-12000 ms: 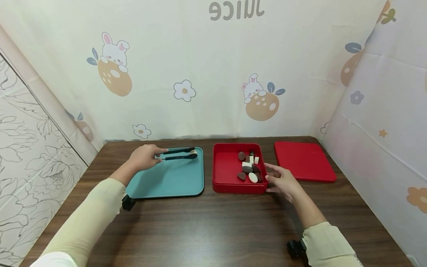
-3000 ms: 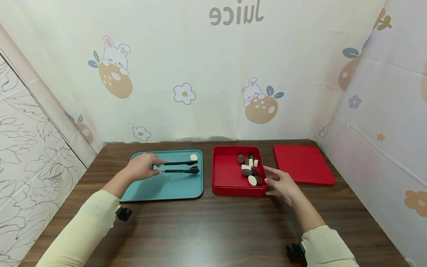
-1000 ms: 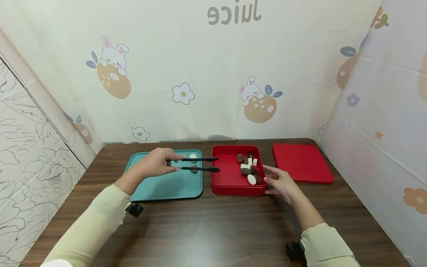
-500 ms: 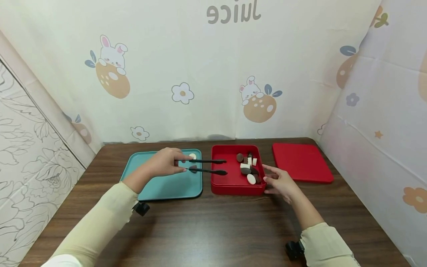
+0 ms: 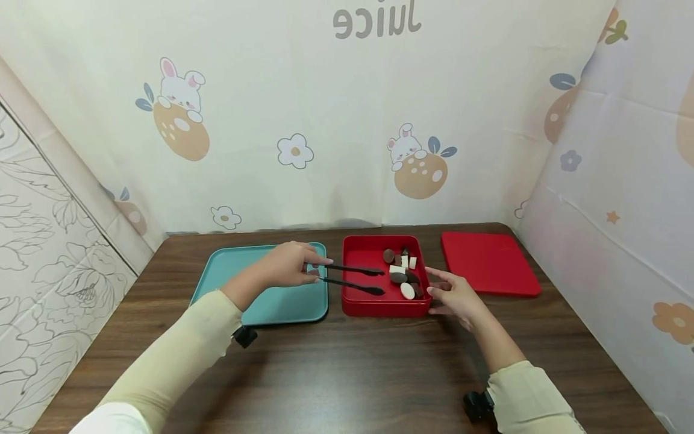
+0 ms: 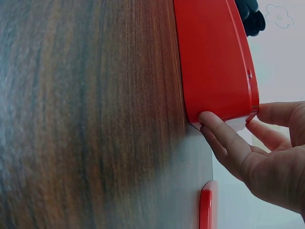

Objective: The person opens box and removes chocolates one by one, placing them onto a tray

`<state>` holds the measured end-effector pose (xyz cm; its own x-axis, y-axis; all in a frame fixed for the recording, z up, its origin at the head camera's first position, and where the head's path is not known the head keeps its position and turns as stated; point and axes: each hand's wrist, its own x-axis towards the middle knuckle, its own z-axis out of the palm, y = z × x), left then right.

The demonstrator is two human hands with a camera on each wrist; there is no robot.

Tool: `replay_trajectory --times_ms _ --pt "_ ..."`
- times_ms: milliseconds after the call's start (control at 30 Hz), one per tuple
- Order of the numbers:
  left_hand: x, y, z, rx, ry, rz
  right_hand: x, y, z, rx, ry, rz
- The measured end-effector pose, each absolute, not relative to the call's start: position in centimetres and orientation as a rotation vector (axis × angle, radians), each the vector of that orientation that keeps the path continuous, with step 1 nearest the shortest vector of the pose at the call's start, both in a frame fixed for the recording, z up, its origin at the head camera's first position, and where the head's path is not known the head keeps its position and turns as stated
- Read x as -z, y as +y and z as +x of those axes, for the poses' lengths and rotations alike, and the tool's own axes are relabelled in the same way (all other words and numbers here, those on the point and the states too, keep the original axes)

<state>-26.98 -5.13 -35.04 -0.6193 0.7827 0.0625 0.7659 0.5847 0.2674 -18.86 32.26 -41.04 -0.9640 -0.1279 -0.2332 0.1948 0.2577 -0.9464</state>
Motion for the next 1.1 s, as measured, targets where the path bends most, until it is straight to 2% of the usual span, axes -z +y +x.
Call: replay_trajectory --times_ms 400,1100 --pt "35.7 -2.1 -27.5 -0.222 2.728 1.327 41.0 32.1 -18.9 1.761 2.283 0.066" --pt "36.5 1.6 -28.2 -0.201 2.712 1.236 40.8 31.9 -18.7 1.767 2.276 0.081"
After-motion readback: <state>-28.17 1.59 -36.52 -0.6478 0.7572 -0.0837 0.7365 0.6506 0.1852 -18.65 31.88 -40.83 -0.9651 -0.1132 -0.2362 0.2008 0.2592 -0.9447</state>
